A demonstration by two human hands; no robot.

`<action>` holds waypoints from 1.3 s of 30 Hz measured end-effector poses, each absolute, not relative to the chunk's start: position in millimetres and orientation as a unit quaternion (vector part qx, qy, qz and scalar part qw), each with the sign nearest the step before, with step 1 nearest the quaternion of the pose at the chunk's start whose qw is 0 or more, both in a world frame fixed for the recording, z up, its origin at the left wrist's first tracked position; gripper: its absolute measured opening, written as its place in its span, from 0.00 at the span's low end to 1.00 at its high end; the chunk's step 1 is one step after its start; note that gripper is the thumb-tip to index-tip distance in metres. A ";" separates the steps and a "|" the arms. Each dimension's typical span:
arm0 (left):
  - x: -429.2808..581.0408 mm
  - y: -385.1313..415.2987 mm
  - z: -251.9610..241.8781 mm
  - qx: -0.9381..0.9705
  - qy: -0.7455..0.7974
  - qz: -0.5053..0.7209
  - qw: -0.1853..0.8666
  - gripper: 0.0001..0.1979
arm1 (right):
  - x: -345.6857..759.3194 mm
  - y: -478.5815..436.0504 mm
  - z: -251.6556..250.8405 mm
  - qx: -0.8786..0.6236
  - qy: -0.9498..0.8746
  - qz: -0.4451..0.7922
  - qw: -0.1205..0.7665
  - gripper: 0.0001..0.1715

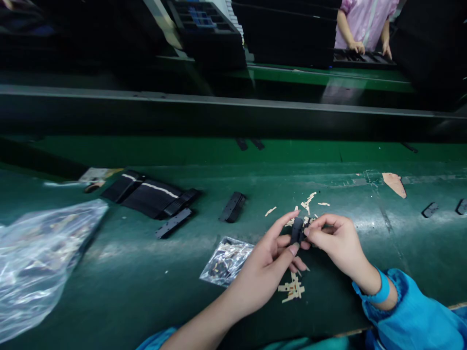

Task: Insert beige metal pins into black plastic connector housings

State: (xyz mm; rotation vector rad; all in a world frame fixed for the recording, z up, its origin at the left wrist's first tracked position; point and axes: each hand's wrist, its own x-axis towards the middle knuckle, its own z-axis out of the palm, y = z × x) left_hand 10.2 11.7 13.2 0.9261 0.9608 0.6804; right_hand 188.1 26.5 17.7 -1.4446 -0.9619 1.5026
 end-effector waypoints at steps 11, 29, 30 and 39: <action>6.5 4.9 12.5 0.462 0.448 0.298 0.705 0.28 | 188.0 25.3 20.0 -0.583 -0.367 0.605 0.399 0.09; 6.0 2.7 15.1 0.506 0.458 0.285 0.673 0.26 | 188.4 24.8 20.1 -0.575 -0.375 0.616 0.385 0.10; 5.9 2.6 15.0 0.504 0.457 0.286 0.674 0.26 | 188.5 24.8 20.0 -0.575 -0.378 0.616 0.385 0.10; 5.8 3.5 14.9 0.478 0.443 0.295 0.699 0.27 | 187.9 25.1 21.8 -0.571 -0.382 0.618 0.382 0.10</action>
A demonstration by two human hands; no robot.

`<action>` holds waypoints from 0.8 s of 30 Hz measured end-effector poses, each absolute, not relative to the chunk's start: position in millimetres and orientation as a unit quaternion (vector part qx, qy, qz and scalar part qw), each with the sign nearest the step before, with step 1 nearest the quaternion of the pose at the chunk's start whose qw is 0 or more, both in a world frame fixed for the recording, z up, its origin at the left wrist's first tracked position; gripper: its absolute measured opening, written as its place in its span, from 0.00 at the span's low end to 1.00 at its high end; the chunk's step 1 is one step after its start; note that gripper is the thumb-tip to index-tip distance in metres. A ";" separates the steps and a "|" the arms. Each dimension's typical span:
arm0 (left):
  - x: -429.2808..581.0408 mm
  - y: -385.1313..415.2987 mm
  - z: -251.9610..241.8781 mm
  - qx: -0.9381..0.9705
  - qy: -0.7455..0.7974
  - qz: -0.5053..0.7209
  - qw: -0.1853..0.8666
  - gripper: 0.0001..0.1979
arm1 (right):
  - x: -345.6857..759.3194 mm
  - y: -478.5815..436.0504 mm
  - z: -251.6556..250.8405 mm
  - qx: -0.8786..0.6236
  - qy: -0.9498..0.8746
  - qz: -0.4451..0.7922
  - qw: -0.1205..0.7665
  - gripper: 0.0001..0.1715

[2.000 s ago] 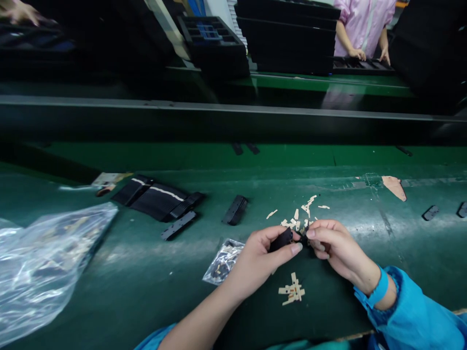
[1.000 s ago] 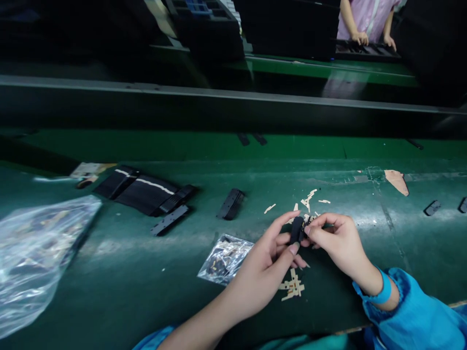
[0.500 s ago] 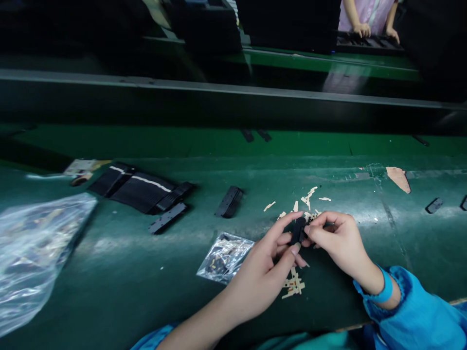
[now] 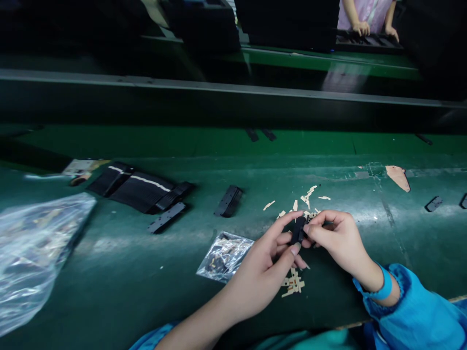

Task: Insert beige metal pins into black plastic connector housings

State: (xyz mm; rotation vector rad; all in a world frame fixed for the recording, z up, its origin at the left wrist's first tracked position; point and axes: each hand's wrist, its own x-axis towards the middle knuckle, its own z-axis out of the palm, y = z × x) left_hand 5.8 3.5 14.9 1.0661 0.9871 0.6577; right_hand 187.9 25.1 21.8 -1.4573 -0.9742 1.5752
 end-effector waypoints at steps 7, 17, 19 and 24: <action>6.8 4.2 17.4 0.461 0.437 0.300 0.712 0.27 | 188.4 24.8 20.9 -0.572 -0.382 0.618 0.381 0.11; 6.9 5.4 18.0 0.453 0.434 0.300 0.719 0.27 | 186.6 24.3 22.0 -0.576 -0.373 0.613 0.391 0.10; 6.6 5.0 18.6 0.452 0.434 0.302 0.719 0.27 | 186.5 24.5 22.9 -0.576 -0.372 0.613 0.391 0.10; 6.5 4.5 19.1 0.452 0.434 0.298 0.720 0.26 | 187.0 24.6 23.3 -0.577 -0.366 0.619 0.388 0.10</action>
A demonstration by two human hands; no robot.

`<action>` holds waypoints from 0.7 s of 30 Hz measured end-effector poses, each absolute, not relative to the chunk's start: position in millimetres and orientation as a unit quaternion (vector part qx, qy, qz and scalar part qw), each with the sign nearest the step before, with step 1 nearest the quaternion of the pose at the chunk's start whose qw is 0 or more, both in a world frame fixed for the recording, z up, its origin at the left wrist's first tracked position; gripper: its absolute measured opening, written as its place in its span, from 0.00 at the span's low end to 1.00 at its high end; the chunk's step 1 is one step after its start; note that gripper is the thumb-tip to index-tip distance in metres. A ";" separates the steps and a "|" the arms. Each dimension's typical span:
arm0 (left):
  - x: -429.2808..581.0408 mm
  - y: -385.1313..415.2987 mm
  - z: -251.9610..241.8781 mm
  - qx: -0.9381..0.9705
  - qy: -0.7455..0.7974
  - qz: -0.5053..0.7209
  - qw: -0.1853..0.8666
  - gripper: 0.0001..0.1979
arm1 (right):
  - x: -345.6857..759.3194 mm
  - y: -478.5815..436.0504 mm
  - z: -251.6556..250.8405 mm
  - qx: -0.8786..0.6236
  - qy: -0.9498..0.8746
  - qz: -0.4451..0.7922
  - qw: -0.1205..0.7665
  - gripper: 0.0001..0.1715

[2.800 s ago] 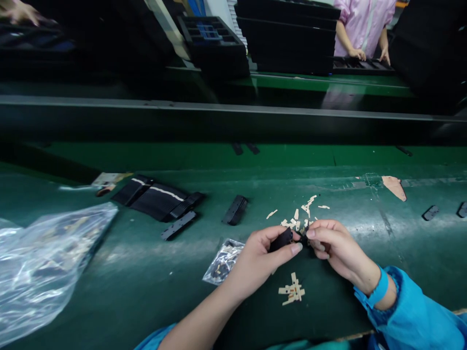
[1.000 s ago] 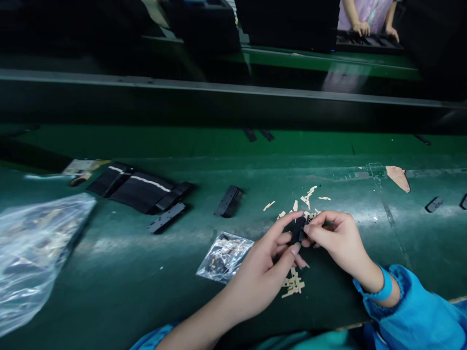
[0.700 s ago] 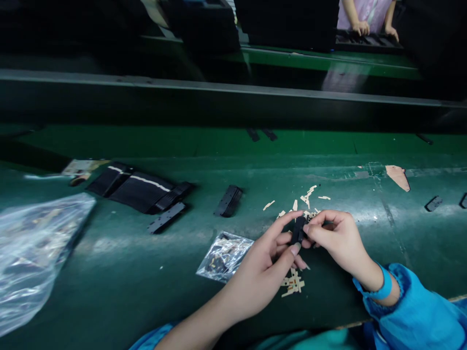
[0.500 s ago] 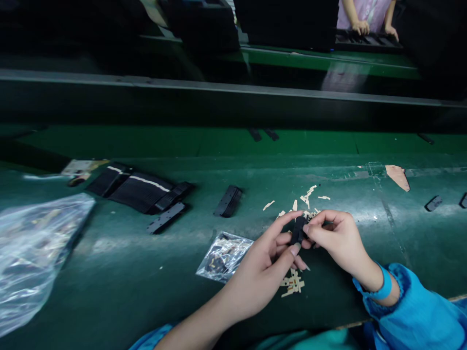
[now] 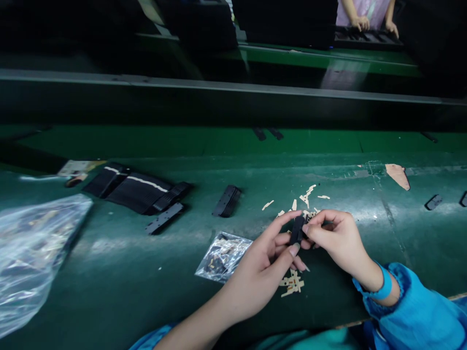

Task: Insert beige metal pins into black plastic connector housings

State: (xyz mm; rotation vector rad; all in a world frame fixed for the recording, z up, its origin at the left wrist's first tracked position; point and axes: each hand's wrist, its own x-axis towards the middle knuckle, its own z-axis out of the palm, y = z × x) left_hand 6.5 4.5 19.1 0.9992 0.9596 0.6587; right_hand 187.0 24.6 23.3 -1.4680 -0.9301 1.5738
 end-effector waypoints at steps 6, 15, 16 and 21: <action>6.4 4.1 17.7 0.451 0.437 0.295 0.720 0.27 | 187.2 24.4 23.1 -0.573 -0.367 0.622 0.387 0.09; 5.8 4.8 17.0 0.447 0.433 0.305 0.721 0.27 | 186.0 23.5 22.6 -0.574 -0.364 0.624 0.386 0.09; 5.8 5.0 16.9 0.447 0.434 0.305 0.720 0.27 | 186.1 23.5 22.6 -0.575 -0.363 0.624 0.385 0.09; 6.6 5.0 18.2 0.448 0.433 0.303 0.720 0.27 | 185.8 23.2 21.5 -0.578 -0.365 0.621 0.384 0.08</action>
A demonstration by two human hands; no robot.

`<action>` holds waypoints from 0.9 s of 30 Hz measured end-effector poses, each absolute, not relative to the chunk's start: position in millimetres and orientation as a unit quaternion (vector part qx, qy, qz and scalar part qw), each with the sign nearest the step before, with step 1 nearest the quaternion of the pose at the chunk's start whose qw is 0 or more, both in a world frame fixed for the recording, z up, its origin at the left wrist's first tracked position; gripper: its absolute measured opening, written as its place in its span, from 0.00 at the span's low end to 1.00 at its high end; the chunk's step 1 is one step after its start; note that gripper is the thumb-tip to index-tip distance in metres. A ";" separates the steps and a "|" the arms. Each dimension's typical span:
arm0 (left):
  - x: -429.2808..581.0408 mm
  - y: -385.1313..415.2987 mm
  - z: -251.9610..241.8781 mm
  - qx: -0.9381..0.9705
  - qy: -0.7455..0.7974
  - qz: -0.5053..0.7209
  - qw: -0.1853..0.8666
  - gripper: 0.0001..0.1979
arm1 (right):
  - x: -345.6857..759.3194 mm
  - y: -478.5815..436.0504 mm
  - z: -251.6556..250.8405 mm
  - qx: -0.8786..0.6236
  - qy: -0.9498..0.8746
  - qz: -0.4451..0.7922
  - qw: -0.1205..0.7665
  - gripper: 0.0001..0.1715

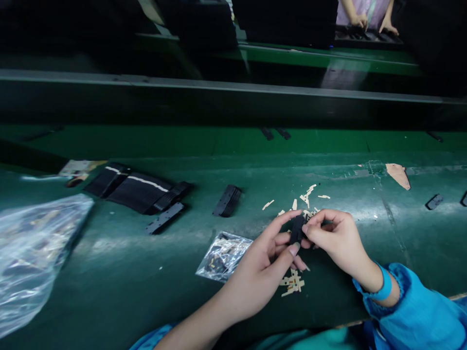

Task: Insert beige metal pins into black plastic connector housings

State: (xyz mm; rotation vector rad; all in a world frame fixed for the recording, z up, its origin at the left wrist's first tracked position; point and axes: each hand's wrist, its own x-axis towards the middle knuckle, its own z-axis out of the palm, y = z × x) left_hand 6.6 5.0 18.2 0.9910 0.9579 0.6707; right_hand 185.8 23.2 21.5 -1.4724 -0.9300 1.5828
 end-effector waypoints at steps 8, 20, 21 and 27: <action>7.1 5.3 17.5 0.447 0.435 0.308 0.719 0.27 | 186.9 23.2 19.1 -0.575 -0.375 0.619 0.382 0.07; 7.9 5.3 20.4 0.443 0.439 0.305 0.720 0.27 | 185.6 23.3 21.0 -0.569 -0.359 0.629 0.389 0.08; 8.0 5.1 20.5 0.444 0.438 0.306 0.719 0.27 | 185.6 23.4 20.9 -0.569 -0.357 0.629 0.392 0.08; 7.5 5.5 19.4 0.451 0.435 0.307 0.717 0.27 | 185.0 23.5 22.1 -0.571 -0.358 0.628 0.389 0.08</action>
